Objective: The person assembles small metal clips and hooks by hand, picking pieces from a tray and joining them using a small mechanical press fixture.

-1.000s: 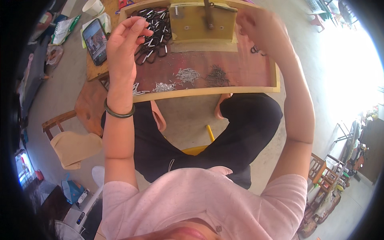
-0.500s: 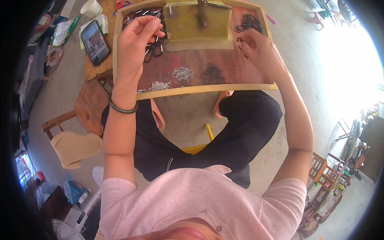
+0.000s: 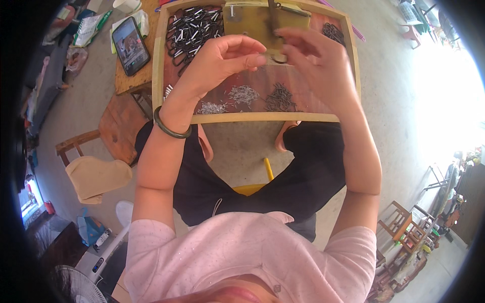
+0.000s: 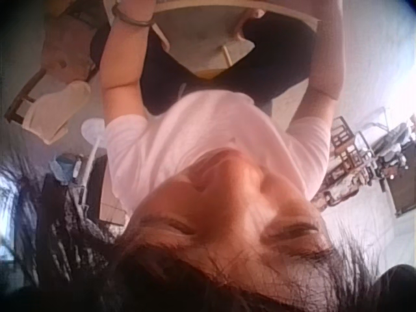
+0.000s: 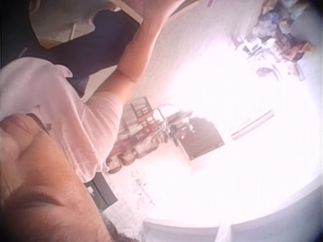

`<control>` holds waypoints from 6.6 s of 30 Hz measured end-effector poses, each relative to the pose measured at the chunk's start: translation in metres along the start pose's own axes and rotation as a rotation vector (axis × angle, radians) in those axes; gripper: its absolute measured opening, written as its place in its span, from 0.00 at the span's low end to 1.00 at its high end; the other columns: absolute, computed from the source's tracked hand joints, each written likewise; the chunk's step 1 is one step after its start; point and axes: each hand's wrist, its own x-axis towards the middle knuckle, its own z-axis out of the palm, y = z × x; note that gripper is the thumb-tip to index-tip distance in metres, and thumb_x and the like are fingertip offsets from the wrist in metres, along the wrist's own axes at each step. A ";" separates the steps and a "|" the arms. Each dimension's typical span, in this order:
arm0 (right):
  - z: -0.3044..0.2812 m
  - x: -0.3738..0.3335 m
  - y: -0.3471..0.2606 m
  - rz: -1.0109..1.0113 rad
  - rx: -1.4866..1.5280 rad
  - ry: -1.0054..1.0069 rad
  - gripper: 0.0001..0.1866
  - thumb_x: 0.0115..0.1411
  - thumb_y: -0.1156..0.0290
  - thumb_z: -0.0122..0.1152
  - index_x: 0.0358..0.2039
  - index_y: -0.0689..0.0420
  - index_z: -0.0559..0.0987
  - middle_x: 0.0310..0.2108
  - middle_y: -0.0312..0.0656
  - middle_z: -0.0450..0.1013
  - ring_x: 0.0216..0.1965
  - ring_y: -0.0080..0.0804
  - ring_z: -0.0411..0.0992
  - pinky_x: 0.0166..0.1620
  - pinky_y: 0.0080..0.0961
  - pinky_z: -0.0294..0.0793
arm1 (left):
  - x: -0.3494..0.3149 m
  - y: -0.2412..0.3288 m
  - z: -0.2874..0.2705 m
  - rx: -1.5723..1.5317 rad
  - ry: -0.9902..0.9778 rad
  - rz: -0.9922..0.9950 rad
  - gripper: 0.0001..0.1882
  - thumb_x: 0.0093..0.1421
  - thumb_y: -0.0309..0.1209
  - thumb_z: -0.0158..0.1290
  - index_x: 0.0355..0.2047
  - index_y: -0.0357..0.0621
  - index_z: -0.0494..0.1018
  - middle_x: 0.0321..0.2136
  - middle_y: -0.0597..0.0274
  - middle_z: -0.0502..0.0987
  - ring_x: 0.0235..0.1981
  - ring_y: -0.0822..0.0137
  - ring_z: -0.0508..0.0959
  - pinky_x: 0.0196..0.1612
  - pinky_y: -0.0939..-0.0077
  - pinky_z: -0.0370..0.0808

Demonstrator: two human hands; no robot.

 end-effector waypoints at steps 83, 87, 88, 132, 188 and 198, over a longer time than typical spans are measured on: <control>0.054 0.094 -0.004 -0.570 -0.437 0.066 0.22 0.58 0.75 0.57 0.54 0.58 0.80 0.42 0.56 0.81 0.43 0.57 0.79 0.48 0.48 0.77 | 0.034 0.014 -0.047 1.336 0.767 0.726 0.31 0.44 0.54 0.70 0.38 0.45 0.75 0.35 0.55 0.74 0.45 0.49 0.75 0.56 0.53 0.66; 0.054 0.093 -0.007 -0.605 -0.463 0.076 0.23 0.58 0.76 0.57 0.55 0.58 0.80 0.47 0.55 0.80 0.48 0.56 0.77 0.52 0.47 0.75 | 0.033 0.014 -0.048 1.304 0.763 0.694 0.30 0.42 0.51 0.72 0.38 0.46 0.75 0.35 0.56 0.74 0.45 0.50 0.75 0.55 0.54 0.66; 0.054 0.093 -0.006 -0.585 -0.462 0.072 0.23 0.58 0.76 0.57 0.55 0.57 0.80 0.48 0.55 0.79 0.49 0.56 0.77 0.53 0.47 0.75 | 0.033 0.014 -0.048 1.305 0.766 0.692 0.30 0.42 0.51 0.72 0.38 0.46 0.75 0.35 0.56 0.74 0.45 0.50 0.75 0.55 0.54 0.66; 0.054 0.094 -0.007 -0.572 -0.405 0.055 0.24 0.57 0.78 0.58 0.56 0.58 0.80 0.51 0.55 0.79 0.51 0.56 0.77 0.54 0.43 0.76 | 0.036 0.015 -0.046 1.313 0.770 0.695 0.29 0.40 0.45 0.75 0.37 0.46 0.74 0.35 0.57 0.73 0.44 0.50 0.74 0.52 0.53 0.64; 0.061 0.051 -0.002 -0.904 -0.333 -0.417 0.11 0.48 0.71 0.70 0.32 0.55 0.80 0.41 0.43 0.77 0.46 0.39 0.77 0.48 0.33 0.76 | 0.031 0.010 -0.048 1.219 0.811 0.565 0.33 0.39 0.47 0.76 0.39 0.43 0.74 0.37 0.57 0.75 0.48 0.56 0.73 0.58 0.55 0.62; 0.059 0.106 0.003 -0.899 -0.462 0.135 0.09 0.53 0.84 0.65 0.35 0.61 0.79 0.44 0.49 0.74 0.41 0.44 0.74 0.41 0.36 0.75 | 0.035 0.009 -0.046 1.171 0.806 0.622 0.29 0.40 0.41 0.76 0.38 0.45 0.73 0.36 0.58 0.75 0.47 0.55 0.73 0.57 0.55 0.62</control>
